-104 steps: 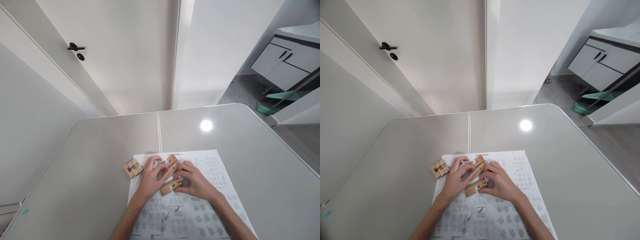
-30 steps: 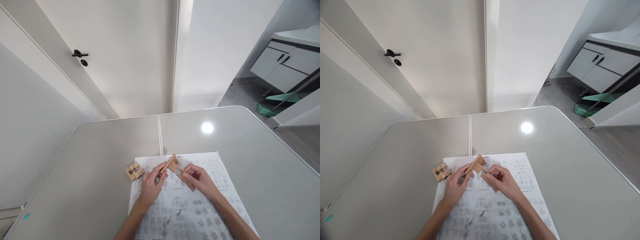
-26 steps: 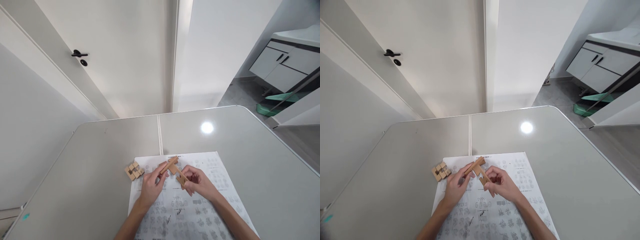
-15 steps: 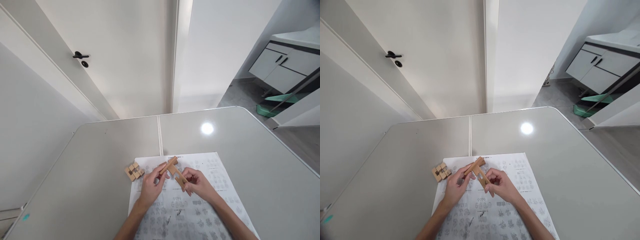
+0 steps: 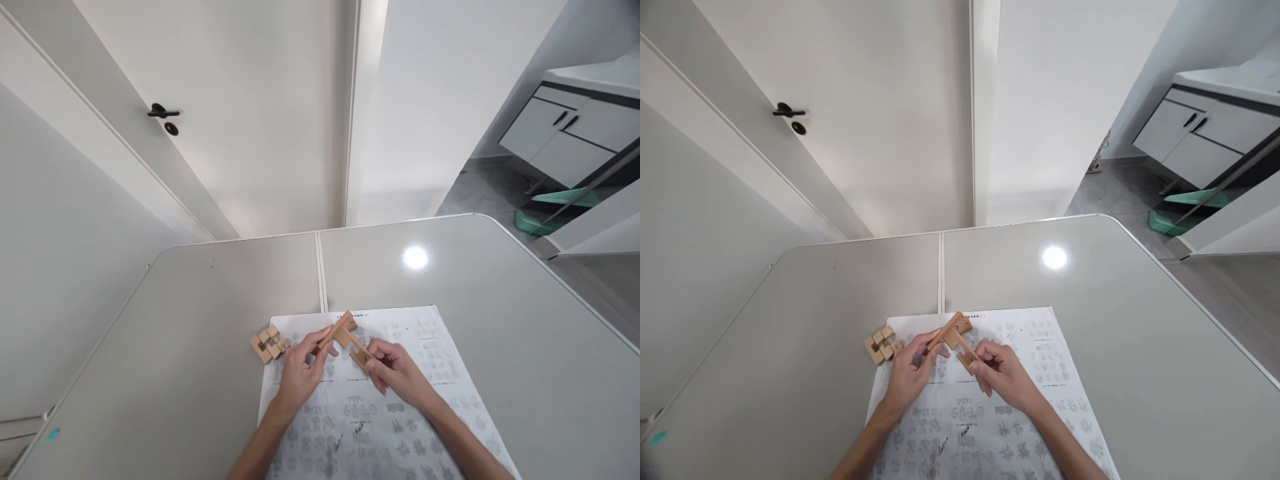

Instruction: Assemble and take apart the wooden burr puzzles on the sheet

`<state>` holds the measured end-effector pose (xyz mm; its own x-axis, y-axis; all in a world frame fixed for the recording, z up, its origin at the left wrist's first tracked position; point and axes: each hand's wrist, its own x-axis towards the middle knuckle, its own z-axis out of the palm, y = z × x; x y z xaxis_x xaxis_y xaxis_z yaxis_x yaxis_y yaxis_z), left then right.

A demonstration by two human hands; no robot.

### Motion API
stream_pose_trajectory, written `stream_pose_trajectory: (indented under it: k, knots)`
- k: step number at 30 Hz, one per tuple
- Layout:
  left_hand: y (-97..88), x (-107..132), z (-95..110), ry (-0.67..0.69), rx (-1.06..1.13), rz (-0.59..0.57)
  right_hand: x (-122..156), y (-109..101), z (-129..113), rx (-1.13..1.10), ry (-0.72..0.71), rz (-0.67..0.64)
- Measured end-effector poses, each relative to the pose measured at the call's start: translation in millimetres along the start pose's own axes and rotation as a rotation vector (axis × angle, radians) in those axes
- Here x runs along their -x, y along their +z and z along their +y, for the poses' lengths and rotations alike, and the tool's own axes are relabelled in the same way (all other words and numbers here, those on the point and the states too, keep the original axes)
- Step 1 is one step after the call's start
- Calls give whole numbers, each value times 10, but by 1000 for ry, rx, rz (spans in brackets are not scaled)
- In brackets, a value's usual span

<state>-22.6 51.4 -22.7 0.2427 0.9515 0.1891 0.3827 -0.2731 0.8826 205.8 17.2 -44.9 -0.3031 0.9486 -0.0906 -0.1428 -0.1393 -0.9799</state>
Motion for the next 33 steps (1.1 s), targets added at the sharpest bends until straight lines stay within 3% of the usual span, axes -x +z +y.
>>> stream_pose_trajectory:
  k: [11,33]
  knots:
    - [37,34,-41,-34,-25,-3,-30,18,-31,24,6,119]
    - [-20,14,-43,-39,-70,-79,-3,29,-68,172,15,98]
